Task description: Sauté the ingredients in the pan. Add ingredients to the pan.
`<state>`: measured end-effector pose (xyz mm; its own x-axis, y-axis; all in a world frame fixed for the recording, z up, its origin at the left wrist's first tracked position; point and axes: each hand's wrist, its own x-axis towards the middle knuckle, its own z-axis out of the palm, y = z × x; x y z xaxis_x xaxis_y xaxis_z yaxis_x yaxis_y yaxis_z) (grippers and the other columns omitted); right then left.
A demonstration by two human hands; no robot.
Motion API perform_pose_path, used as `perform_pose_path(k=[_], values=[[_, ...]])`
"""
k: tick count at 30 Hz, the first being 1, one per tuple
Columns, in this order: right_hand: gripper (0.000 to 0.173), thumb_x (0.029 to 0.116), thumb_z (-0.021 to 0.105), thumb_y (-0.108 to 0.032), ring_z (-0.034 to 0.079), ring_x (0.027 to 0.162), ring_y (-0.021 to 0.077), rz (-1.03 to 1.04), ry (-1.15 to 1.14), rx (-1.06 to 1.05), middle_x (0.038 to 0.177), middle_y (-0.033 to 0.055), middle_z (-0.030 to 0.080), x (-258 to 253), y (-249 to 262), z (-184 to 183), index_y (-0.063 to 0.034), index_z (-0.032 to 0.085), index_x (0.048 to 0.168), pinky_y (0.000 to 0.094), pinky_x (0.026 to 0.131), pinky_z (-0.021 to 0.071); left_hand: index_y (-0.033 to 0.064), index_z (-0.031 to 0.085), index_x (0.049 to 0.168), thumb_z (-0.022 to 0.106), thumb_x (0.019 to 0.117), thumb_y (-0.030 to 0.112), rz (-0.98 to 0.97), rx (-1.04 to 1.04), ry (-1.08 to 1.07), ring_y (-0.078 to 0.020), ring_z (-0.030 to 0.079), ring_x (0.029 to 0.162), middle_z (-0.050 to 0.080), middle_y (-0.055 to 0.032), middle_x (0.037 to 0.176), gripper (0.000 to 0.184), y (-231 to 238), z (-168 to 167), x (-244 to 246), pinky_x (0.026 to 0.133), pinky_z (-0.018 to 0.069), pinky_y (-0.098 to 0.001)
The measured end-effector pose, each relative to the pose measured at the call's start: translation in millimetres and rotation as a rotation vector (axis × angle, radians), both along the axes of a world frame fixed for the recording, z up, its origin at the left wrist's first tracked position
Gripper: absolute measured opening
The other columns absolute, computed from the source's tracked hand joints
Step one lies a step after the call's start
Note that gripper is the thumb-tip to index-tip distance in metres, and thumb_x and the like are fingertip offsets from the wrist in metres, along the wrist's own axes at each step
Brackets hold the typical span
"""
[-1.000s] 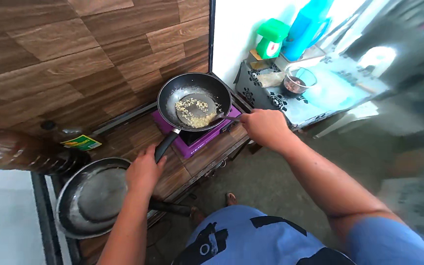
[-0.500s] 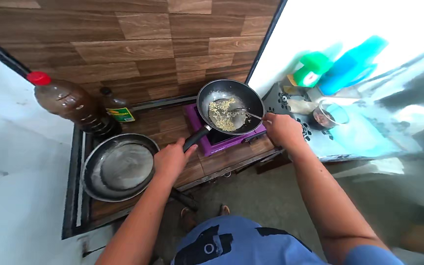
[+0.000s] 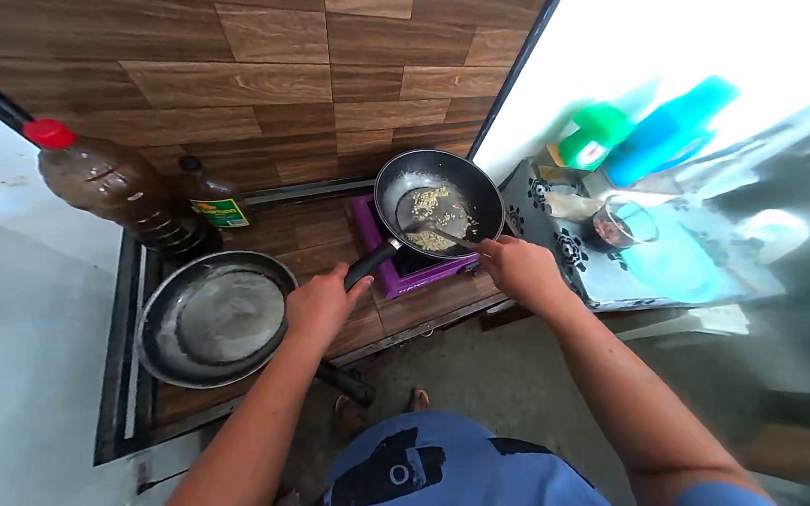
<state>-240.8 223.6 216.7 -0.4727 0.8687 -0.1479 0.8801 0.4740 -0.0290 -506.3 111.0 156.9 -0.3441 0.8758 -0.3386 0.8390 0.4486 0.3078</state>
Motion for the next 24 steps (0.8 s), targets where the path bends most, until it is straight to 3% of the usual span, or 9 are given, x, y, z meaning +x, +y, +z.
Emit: perform_pose_path(k=[5, 8, 12, 15, 18, 21, 24], values=[[0.025, 0.1051, 0.058, -0.025, 0.070, 0.095, 0.0447, 0.009, 0.043, 0.022, 0.105, 0.0198, 0.073, 52.6, -22.7, 44.6, -0.0152, 0.075, 0.120, 0.0684, 0.076, 0.0518, 0.0077, 0.060, 0.134, 0.049, 0.1030, 0.059, -0.007, 0.003, -0.023, -0.0478, 0.067, 0.108, 0.070, -0.0271, 0.109, 0.061, 0.0, 0.9, -0.7, 0.088, 0.0504, -0.0660], [0.027, 0.1063, 0.056, -0.025, 0.069, 0.101, 0.0455, -0.046, -0.043, -0.041, 0.108, 0.0208, 0.074, 47.4, -28.6, 61.1, -0.0145, 0.075, 0.122, 0.0689, 0.081, 0.0501, 0.0079, 0.060, 0.135, 0.048, 0.1033, 0.059, -0.001, 0.000, -0.029, -0.0477, 0.067, 0.108, 0.070, -0.0270, 0.110, 0.061, -0.5, 1.4, -1.1, 0.088, 0.0503, -0.0656], [0.028, 0.1069, 0.054, -0.025, 0.068, 0.104, 0.0457, -0.164, -0.079, -0.029, 0.112, 0.0224, 0.071, 6.8, -5.2, 33.2, -0.0149, 0.072, 0.125, 0.0666, 0.082, 0.0505, 0.0077, 0.061, 0.132, 0.049, 0.1032, 0.058, 0.003, -0.002, -0.025, -0.0467, 0.067, 0.108, 0.070, -0.0266, 0.109, 0.060, -1.3, 2.1, 0.8, 0.088, 0.0500, -0.0654], [0.026, 0.1057, 0.055, -0.024, 0.069, 0.098, 0.0459, -0.164, -0.012, 0.070, 0.110, 0.0223, 0.071, -14.9, 17.4, 21.1, -0.0155, 0.073, 0.122, 0.0661, 0.074, 0.0519, 0.0074, 0.061, 0.132, 0.048, 0.1029, 0.060, 0.009, -0.005, -0.024, -0.0467, 0.067, 0.109, 0.070, -0.0267, 0.109, 0.061, -0.7, 3.3, 1.2, 0.089, 0.0496, -0.0656], [0.029, 0.1069, 0.051, -0.025, 0.069, 0.102, 0.0466, -0.186, -0.015, 0.099, 0.118, 0.0236, 0.069, -34.3, 47.9, 10.2, -0.0153, 0.070, 0.126, 0.0660, 0.076, 0.0524, 0.0081, 0.061, 0.134, 0.049, 0.1025, 0.060, 0.013, -0.005, -0.014, -0.0465, 0.067, 0.109, 0.070, -0.0261, 0.110, 0.061, -0.5, 3.7, 2.2, 0.089, 0.0497, -0.0654], [0.030, 0.1069, 0.049, -0.022, 0.068, 0.102, 0.0465, -0.217, -0.036, 0.079, 0.121, 0.0240, 0.068, -36.2, 63.7, -8.9, -0.0156, 0.068, 0.129, 0.0646, 0.076, 0.0531, 0.0087, 0.060, 0.134, 0.049, 0.1024, 0.060, 0.016, -0.017, -0.002, -0.0457, 0.067, 0.110, 0.070, -0.0253, 0.110, 0.061, -0.2, 4.1, 3.2, 0.090, 0.0502, -0.0648], [0.028, 0.1071, 0.051, -0.023, 0.069, 0.097, 0.0466, -0.195, -0.010, 0.065, 0.114, 0.0241, 0.069, -17.8, 42.0, -16.4, -0.0132, 0.069, 0.126, 0.0645, 0.074, 0.0536, 0.0086, 0.061, 0.131, 0.048, 0.1022, 0.061, 0.018, -0.009, 0.002, -0.0454, 0.067, 0.109, 0.070, -0.0252, 0.109, 0.061, -0.4, 3.2, 2.8, 0.089, 0.0504, -0.0645]])
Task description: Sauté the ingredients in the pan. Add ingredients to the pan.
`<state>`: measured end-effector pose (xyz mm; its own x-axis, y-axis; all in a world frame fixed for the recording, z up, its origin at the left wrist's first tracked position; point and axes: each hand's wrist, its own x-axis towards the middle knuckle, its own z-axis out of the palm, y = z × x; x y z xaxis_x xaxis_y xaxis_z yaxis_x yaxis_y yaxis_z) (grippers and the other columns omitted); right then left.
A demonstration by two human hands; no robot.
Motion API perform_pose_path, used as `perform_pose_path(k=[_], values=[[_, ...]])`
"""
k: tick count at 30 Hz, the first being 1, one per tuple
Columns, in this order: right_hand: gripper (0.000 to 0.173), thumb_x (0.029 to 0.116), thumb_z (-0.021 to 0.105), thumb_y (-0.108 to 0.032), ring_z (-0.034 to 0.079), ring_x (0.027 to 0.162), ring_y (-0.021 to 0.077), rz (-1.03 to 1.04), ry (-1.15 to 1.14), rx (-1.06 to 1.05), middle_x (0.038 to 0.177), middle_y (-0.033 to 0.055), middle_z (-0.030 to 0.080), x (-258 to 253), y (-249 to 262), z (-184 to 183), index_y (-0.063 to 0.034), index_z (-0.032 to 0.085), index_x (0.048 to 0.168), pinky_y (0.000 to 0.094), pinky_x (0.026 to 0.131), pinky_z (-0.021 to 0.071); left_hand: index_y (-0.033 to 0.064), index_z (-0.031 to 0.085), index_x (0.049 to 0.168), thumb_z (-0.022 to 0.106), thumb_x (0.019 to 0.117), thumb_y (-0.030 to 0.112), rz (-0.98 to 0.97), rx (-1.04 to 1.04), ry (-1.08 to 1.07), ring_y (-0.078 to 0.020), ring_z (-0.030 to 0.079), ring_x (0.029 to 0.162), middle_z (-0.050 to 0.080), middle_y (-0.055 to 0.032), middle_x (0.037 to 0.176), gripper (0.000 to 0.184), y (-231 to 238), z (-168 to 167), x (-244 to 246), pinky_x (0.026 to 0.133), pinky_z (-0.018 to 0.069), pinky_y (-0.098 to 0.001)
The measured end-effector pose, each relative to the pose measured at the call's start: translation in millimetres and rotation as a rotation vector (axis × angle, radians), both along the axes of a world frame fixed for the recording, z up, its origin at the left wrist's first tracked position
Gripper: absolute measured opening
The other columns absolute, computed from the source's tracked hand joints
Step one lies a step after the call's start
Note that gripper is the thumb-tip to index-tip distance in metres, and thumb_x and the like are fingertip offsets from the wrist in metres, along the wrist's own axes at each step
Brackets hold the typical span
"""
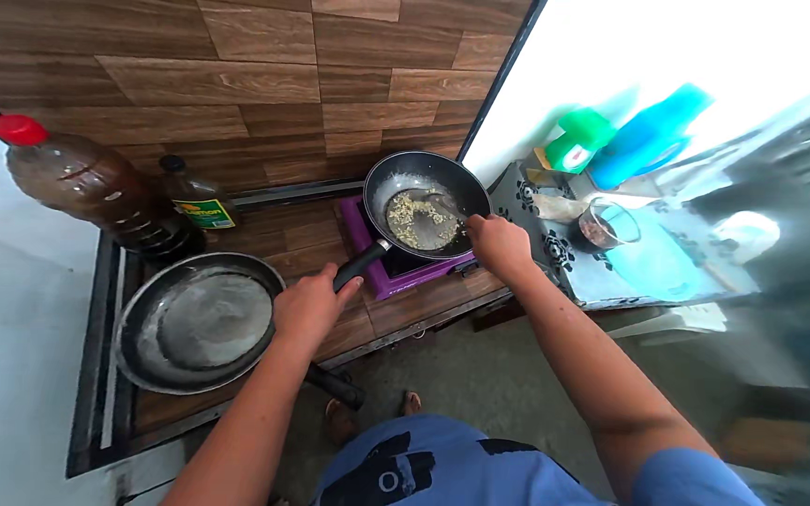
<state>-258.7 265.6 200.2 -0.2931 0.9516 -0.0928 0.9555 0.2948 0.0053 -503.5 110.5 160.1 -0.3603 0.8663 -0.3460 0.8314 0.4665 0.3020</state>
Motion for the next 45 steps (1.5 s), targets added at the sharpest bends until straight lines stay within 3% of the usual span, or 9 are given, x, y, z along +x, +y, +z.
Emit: perform_pose_path(k=[10, 13, 18, 23, 27, 30, 33, 39, 45], values=[[0.027, 0.1058, 0.057, -0.026, 0.069, 0.101, 0.0458, 0.102, -0.030, -0.038, 0.111, 0.0208, 0.073, 87.4, -77.3, 68.2, -0.0159, 0.075, 0.123, 0.0675, 0.079, 0.0507, 0.0074, 0.062, 0.132, 0.052, 0.1022, 0.057, -0.012, 0.046, -0.020, -0.0496, 0.068, 0.104, 0.070, -0.0281, 0.105, 0.059, -1.1, -3.4, -1.3, 0.085, 0.0502, -0.0674], [0.029, 0.1068, 0.055, -0.026, 0.068, 0.106, 0.0464, 0.022, -0.050, -0.097, 0.115, 0.0221, 0.072, 66.6, -60.9, 50.9, -0.0157, 0.073, 0.126, 0.0674, 0.084, 0.0499, 0.0076, 0.062, 0.132, 0.051, 0.1021, 0.057, -0.018, 0.031, -0.008, -0.0482, 0.068, 0.105, 0.070, -0.0272, 0.106, 0.059, -0.8, -3.3, -0.4, 0.086, 0.0508, -0.0659], [0.025, 0.1051, 0.057, -0.025, 0.068, 0.098, 0.0472, 0.028, 0.031, 0.040, 0.112, 0.0229, 0.070, 28.8, -10.8, 21.1, -0.0136, 0.073, 0.121, 0.0668, 0.074, 0.0513, 0.0084, 0.062, 0.131, 0.051, 0.1015, 0.059, -0.010, 0.020, -0.009, -0.0467, 0.068, 0.106, 0.070, -0.0263, 0.108, 0.060, -0.6, -1.9, -1.3, 0.086, 0.0506, -0.0656], [0.029, 0.1069, 0.052, -0.026, 0.069, 0.101, 0.0469, 0.055, 0.007, 0.078, 0.120, 0.0222, 0.069, 15.7, 41.6, -7.2, -0.0166, 0.070, 0.129, 0.0661, 0.076, 0.0520, 0.0096, 0.062, 0.131, 0.050, 0.1018, 0.060, -0.006, 0.015, -0.007, -0.0455, 0.068, 0.106, 0.071, -0.0254, 0.107, 0.059, -0.5, -4.0, -1.7, 0.086, 0.0513, -0.0644], [0.027, 0.1069, 0.053, -0.024, 0.068, 0.097, 0.0493, -0.041, -0.012, 0.038, 0.114, 0.0245, 0.070, 34.9, 13.2, -3.0, -0.0122, 0.068, 0.126, 0.0679, 0.073, 0.0523, 0.0095, 0.063, 0.129, 0.051, 0.1012, 0.060, -0.005, 0.026, -0.014, -0.0457, 0.069, 0.103, 0.071, -0.0250, 0.105, 0.059, -0.8, -5.7, -3.8, 0.084, 0.0517, -0.0648], [0.030, 0.1082, 0.049, -0.024, 0.068, 0.104, 0.0480, -0.119, -0.099, -0.084, 0.113, 0.0250, 0.070, 45.5, -32.6, 21.8, -0.0095, 0.067, 0.127, 0.0665, 0.081, 0.0518, 0.0091, 0.064, 0.127, 0.052, 0.1010, 0.060, -0.013, 0.046, -0.008, -0.0457, 0.069, 0.101, 0.071, -0.0248, 0.101, 0.059, -0.7, -8.7, -4.5, 0.082, 0.0522, -0.0641], [0.030, 0.1085, 0.051, -0.027, 0.069, 0.103, 0.0452, -0.044, -0.086, -0.085, 0.109, 0.0221, 0.072, 61.3, -60.2, 40.9, -0.0119, 0.071, 0.124, 0.0652, 0.082, 0.0518, 0.0086, 0.065, 0.126, 0.053, 0.1009, 0.059, -0.021, 0.076, -0.004, -0.0468, 0.070, 0.098, 0.071, -0.0259, 0.099, 0.057, -1.0, -11.9, -4.8, 0.079, 0.0519, -0.0654], [0.021, 0.1034, 0.062, -0.024, 0.070, 0.091, 0.0432, 0.134, -0.023, 0.014, 0.099, 0.0181, 0.074, 79.2, -78.0, 77.0, -0.0138, 0.077, 0.113, 0.0649, 0.071, 0.0515, 0.0055, 0.065, 0.125, 0.056, 0.1012, 0.055, -0.024, 0.115, -0.022, -0.0509, 0.068, 0.097, 0.070, -0.0289, 0.097, 0.056, -2.6, -11.7, -5.8, 0.079, 0.0501, -0.0692], [0.024, 0.1050, 0.057, -0.023, 0.069, 0.096, 0.0452, 0.026, 0.050, -0.027, 0.106, 0.0213, 0.072, 31.8, -39.7, 24.3, -0.0137, 0.074, 0.119, 0.0657, 0.074, 0.0522, 0.0042, 0.065, 0.128, 0.058, 0.1010, 0.054, -0.008, 0.196, 0.032, -0.0523, 0.067, 0.102, 0.070, -0.0301, 0.106, 0.057, -4.3, -18.5, -0.5, 0.081, 0.0495, -0.0701]])
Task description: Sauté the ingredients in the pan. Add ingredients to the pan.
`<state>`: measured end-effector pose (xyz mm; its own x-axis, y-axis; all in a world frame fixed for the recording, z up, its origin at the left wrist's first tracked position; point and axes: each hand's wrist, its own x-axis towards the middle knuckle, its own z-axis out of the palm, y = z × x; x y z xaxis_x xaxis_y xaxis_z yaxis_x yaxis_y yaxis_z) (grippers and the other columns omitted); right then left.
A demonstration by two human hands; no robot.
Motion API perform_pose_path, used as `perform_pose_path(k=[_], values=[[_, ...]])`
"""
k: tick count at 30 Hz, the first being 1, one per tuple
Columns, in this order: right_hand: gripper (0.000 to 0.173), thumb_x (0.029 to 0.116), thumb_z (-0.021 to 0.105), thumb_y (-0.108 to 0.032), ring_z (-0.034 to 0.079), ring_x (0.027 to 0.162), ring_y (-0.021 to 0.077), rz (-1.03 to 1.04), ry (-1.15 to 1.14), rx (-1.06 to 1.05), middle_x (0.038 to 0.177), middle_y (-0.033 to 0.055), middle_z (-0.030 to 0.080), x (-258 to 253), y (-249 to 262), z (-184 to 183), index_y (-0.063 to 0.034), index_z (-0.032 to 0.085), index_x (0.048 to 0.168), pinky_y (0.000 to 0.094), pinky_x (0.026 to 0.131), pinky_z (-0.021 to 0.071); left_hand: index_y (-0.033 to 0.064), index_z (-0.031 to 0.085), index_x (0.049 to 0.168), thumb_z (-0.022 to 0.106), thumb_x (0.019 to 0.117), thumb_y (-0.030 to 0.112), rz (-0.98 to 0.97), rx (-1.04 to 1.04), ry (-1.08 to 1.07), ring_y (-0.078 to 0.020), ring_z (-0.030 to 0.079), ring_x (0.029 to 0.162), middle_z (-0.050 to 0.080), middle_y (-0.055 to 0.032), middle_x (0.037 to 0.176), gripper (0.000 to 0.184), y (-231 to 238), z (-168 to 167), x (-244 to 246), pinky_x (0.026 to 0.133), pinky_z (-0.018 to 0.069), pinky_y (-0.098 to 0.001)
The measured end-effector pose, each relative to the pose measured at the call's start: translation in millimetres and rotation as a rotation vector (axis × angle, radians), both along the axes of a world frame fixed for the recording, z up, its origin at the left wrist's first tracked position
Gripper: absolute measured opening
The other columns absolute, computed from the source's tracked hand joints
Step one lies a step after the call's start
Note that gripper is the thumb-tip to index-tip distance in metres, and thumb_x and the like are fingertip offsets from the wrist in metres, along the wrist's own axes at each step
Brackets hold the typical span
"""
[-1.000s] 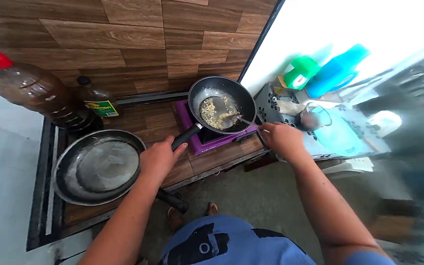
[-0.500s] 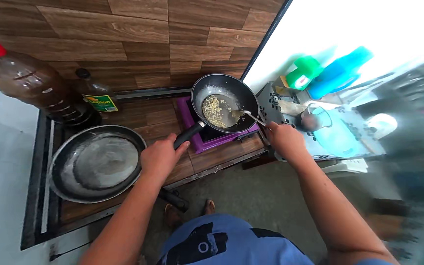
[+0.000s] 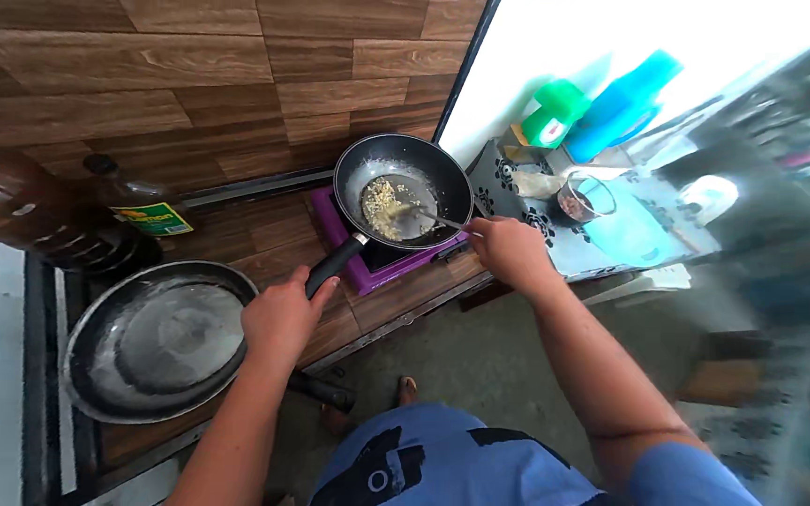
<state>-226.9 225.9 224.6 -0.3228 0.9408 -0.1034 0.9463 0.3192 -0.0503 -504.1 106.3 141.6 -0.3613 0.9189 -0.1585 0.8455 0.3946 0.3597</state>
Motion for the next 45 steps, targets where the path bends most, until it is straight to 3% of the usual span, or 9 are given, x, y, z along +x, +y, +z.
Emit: perform_pose_path(k=[3, 8, 13, 18, 21, 27, 38, 42, 45], values=[[0.027, 0.1060, 0.053, -0.024, 0.069, 0.101, 0.0444, -0.079, 0.056, 0.001, 0.114, 0.0208, 0.071, -20.3, 25.2, -11.9, -0.0155, 0.072, 0.123, 0.0650, 0.077, 0.0526, -0.0005, 0.065, 0.129, 0.058, 0.1025, 0.050, -0.011, 0.078, 0.022, -0.0531, 0.063, 0.112, 0.065, -0.0314, 0.121, 0.057, 0.0, -8.5, 2.6, 0.087, 0.0493, -0.0705], [0.029, 0.1054, 0.051, -0.024, 0.068, 0.106, 0.0435, -0.173, 0.125, 0.001, 0.119, 0.0204, 0.070, -44.7, 53.5, -14.6, -0.0149, 0.070, 0.125, 0.0643, 0.079, 0.0528, 0.0028, 0.064, 0.130, 0.053, 0.1040, 0.053, 0.002, -0.016, 0.044, -0.0526, 0.068, 0.103, 0.070, -0.0311, 0.105, 0.057, 1.8, 3.5, 7.6, 0.083, 0.0493, -0.0705], [0.027, 0.1036, 0.052, -0.019, 0.069, 0.104, 0.0439, -0.048, 0.133, -0.092, 0.114, 0.0212, 0.071, -60.2, 52.9, -22.8, -0.0137, 0.070, 0.124, 0.0650, 0.078, 0.0532, 0.0049, 0.064, 0.131, 0.054, 0.1042, 0.051, 0.007, -0.016, 0.029, -0.0535, 0.067, 0.102, 0.070, -0.0320, 0.105, 0.054, 2.5, 5.6, 8.4, 0.082, 0.0484, -0.0717], [0.026, 0.1052, 0.052, -0.019, 0.070, 0.091, 0.0418, 0.187, 0.004, -0.101, 0.107, 0.0201, 0.069, -22.9, 9.9, -9.2, -0.0143, 0.070, 0.123, 0.0598, 0.069, 0.0533, 0.0045, 0.064, 0.133, 0.054, 0.1038, 0.051, 0.003, -0.002, 0.028, -0.0539, 0.067, 0.102, 0.069, -0.0325, 0.106, 0.056, 3.2, 3.0, 7.7, 0.084, 0.0476, -0.0725], [0.025, 0.1062, 0.053, -0.023, 0.070, 0.090, 0.0405, 0.163, -0.001, -0.073, 0.106, 0.0173, 0.071, 9.8, -4.0, 4.9, -0.0166, 0.071, 0.121, 0.0597, 0.069, 0.0536, 0.0053, 0.064, 0.134, 0.054, 0.1039, 0.051, 0.002, -0.010, 0.022, -0.0545, 0.066, 0.103, 0.069, -0.0330, 0.106, 0.056, 2.8, 3.5, 7.7, 0.084, 0.0474, -0.0727], [0.020, 0.1040, 0.059, -0.025, 0.071, 0.081, 0.0339, 0.143, 0.069, 0.002, 0.086, 0.0099, 0.073, 55.2, -31.3, 35.1, -0.0169, 0.076, 0.110, 0.0574, 0.065, 0.0537, 0.0038, 0.064, 0.133, 0.055, 0.1037, 0.051, -0.006, 0.005, 0.016, -0.0562, 0.066, 0.102, 0.069, -0.0334, 0.105, 0.056, 3.6, 4.7, 7.2, 0.083, 0.0467, -0.0742], [0.028, 0.1073, 0.049, -0.025, 0.069, 0.099, 0.0426, -0.043, 0.131, -0.029, 0.114, 0.0205, 0.069, -8.5, 47.4, -20.2, -0.0149, 0.069, 0.123, 0.0605, 0.074, 0.0533, 0.0020, 0.063, 0.129, 0.053, 0.1040, 0.053, 0.009, -0.037, 0.077, -0.0531, 0.067, 0.101, 0.069, -0.0323, 0.102, 0.058, 4.4, 6.2, 11.7, 0.083, 0.0483, -0.0713], [0.031, 0.1072, 0.048, -0.022, 0.068, 0.100, 0.0445, 0.022, 0.138, -0.053, 0.121, 0.0230, 0.066, -11.7, 69.2, -47.2, -0.0142, 0.066, 0.131, 0.0620, 0.077, 0.0539, 0.0031, 0.063, 0.130, 0.052, 0.1034, 0.056, 0.029, -0.067, 0.090, -0.0524, 0.067, 0.103, 0.069, -0.0313, 0.104, 0.060, 4.7, 9.4, 16.4, 0.084, 0.0483, -0.0708], [0.029, 0.1073, 0.049, -0.023, 0.069, 0.096, 0.0439, 0.115, 0.110, -0.056, 0.116, 0.0219, 0.068, 6.3, 53.5, -43.5, -0.0147, 0.068, 0.128, 0.0617, 0.074, 0.0541, 0.0051, 0.062, 0.132, 0.050, 0.1036, 0.057, 0.047, -0.099, 0.114, -0.0513, 0.066, 0.106, 0.069, -0.0303, 0.108, 0.061, 5.9, 11.8, 19.6, 0.087, 0.0483, -0.0697]])
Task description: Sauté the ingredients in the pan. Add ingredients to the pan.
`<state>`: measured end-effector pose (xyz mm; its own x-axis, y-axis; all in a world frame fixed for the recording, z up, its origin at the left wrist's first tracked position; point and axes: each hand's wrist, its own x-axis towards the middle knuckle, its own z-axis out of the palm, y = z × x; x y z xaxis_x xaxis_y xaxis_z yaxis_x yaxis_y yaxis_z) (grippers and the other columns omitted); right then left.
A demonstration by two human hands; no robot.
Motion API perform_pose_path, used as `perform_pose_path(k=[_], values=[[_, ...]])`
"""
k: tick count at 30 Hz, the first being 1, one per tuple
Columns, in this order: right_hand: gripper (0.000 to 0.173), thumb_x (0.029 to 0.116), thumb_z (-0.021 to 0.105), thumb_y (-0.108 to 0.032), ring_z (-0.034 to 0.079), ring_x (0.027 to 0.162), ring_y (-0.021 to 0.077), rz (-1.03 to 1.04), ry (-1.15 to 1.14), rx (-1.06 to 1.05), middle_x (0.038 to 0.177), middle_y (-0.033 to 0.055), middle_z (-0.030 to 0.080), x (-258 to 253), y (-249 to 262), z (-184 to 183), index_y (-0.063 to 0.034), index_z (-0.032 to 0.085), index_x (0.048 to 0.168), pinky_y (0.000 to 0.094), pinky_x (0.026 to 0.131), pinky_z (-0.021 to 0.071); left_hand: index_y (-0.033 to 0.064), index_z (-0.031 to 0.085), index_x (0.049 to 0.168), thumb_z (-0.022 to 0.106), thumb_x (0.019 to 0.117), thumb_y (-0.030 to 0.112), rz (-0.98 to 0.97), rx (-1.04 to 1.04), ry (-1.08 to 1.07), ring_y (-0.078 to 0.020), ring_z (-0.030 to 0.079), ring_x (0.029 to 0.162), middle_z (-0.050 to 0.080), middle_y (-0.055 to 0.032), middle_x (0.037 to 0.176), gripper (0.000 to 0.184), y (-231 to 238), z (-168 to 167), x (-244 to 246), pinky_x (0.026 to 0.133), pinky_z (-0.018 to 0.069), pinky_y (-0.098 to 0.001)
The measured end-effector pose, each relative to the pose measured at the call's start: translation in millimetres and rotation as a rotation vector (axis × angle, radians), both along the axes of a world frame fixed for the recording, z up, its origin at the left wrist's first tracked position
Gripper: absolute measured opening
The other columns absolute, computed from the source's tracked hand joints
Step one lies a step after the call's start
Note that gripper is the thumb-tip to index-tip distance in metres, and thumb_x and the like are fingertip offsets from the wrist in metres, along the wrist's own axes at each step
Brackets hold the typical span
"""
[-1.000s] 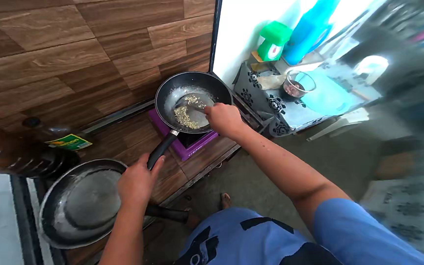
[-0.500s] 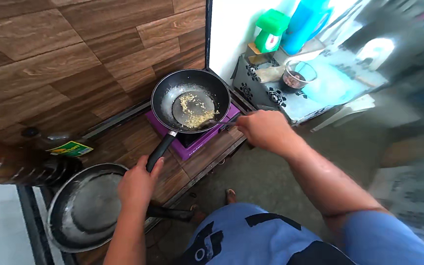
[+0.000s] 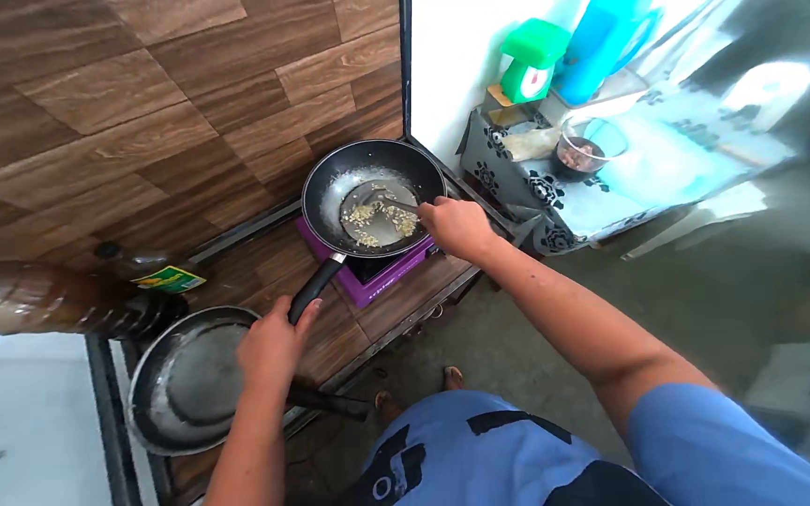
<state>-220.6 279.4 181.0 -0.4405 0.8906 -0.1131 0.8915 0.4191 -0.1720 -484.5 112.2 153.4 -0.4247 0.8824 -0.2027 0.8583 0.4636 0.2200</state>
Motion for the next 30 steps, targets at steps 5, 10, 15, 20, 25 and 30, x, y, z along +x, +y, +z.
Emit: perform_pose_path(k=[5, 10, 15, 20, 25, 30], values=[[0.019, 0.1021, 0.061, -0.022, 0.070, 0.081, 0.0419, 0.039, 0.047, 0.163, 0.096, 0.0177, 0.072, 67.4, -38.2, 34.1, -0.0149, 0.076, 0.111, 0.0618, 0.062, 0.0529, -0.0031, 0.061, 0.132, 0.051, 0.1050, 0.052, 0.009, 0.033, 0.028, -0.0530, 0.064, 0.112, 0.066, -0.0329, 0.121, 0.062, 1.2, -3.7, 8.2, 0.090, 0.0477, -0.0704], [0.022, 0.1037, 0.059, -0.024, 0.070, 0.090, 0.0418, -0.007, -0.056, 0.041, 0.105, 0.0179, 0.072, 88.0, -40.9, 45.3, -0.0171, 0.076, 0.116, 0.0617, 0.069, 0.0520, -0.0050, 0.062, 0.125, 0.058, 0.1009, 0.054, 0.045, -0.059, 0.054, -0.0531, 0.065, 0.109, 0.068, -0.0338, 0.111, 0.064, 6.6, 0.3, 13.0, 0.090, 0.0484, -0.0694], [0.025, 0.1058, 0.055, -0.025, 0.070, 0.087, 0.0413, -0.004, 0.008, 0.081, 0.107, 0.0178, 0.071, 84.8, -19.9, 26.6, -0.0163, 0.073, 0.121, 0.0598, 0.068, 0.0533, -0.0007, 0.062, 0.129, 0.062, 0.1026, 0.041, 0.103, -0.109, 0.055, -0.0525, 0.064, 0.113, 0.067, -0.0332, 0.115, 0.050, 10.7, 1.6, 21.4, 0.092, 0.0476, -0.0693], [0.023, 0.1040, 0.059, -0.026, 0.071, 0.086, 0.0409, 0.127, -0.004, 0.084, 0.100, 0.0170, 0.073, 97.4, -37.3, 44.3, -0.0156, 0.077, 0.114, 0.0599, 0.066, 0.0529, -0.0005, 0.064, 0.127, 0.061, 0.1026, 0.042, 0.142, -0.097, 0.048, -0.0521, 0.065, 0.110, 0.069, -0.0321, 0.111, 0.048, 6.6, 0.3, 30.9, 0.090, 0.0485, -0.0693], [0.025, 0.1057, 0.056, -0.023, 0.070, 0.089, 0.0424, 0.020, 0.019, 0.036, 0.108, 0.0191, 0.071, 55.1, -12.7, 15.9, -0.0159, 0.073, 0.122, 0.0614, 0.070, 0.0530, -0.0041, 0.062, 0.123, 0.066, 0.1001, 0.040, 0.073, -0.064, -0.345, -0.0433, 0.066, 0.097, 0.067, -0.0273, 0.103, 0.050, -5.5, -2.2, 29.9, 0.087, 0.0499, -0.0635], [0.026, 0.1041, 0.056, -0.026, 0.071, 0.084, 0.0436, 0.071, 0.007, 0.137, 0.099, 0.0197, 0.073, 72.4, -47.3, 51.2, -0.0149, 0.076, 0.116, 0.0641, 0.066, 0.0529, 0.0035, 0.051, 0.117, 0.052, 0.1039, 0.009, 0.212, 0.033, -1.497, -0.0103, 0.063, 0.054, 0.067, -0.0037, 0.080, 0.015, -21.9, -25.5, 68.0, 0.052, 0.0577, -0.0246]])
